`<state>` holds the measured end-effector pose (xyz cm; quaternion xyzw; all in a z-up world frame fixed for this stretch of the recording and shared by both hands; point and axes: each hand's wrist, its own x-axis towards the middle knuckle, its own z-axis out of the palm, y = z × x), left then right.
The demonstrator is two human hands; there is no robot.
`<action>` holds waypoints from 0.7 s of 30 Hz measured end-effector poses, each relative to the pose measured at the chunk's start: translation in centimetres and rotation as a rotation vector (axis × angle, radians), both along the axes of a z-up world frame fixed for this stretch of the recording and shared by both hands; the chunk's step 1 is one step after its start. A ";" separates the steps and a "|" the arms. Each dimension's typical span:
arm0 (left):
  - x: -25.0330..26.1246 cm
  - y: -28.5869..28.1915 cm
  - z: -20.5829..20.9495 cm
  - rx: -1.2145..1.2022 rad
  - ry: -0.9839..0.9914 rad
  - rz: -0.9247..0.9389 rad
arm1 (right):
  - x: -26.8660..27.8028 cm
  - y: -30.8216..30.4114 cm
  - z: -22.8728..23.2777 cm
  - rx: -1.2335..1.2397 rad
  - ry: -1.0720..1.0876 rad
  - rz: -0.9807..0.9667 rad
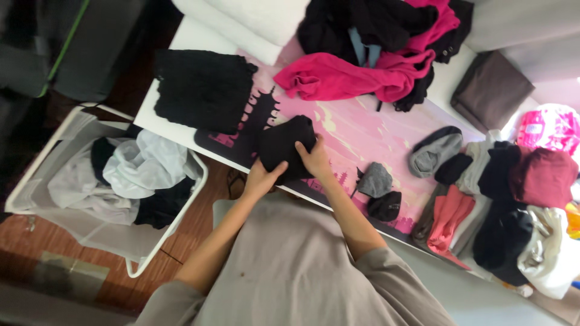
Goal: The person folds multiple items of clothing, including black and pink garments, by hand on a desk and arranges them into separate stacks.
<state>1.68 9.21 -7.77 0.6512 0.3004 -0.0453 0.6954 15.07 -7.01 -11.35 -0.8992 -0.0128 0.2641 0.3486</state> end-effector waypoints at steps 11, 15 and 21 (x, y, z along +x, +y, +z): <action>3.2 17.5 12.0 0.361 -0.259 0.207 | 0.7 14.5 6.1 0.591 -0.057 -0.114; 2.8 22.7 11.7 0.875 -0.115 0.255 | 0.2 22.6 1.6 0.506 -0.055 -0.114; 5.0 19.3 5.4 1.206 -0.299 -0.065 | -1.1 24.7 -1.7 0.613 -0.068 -0.176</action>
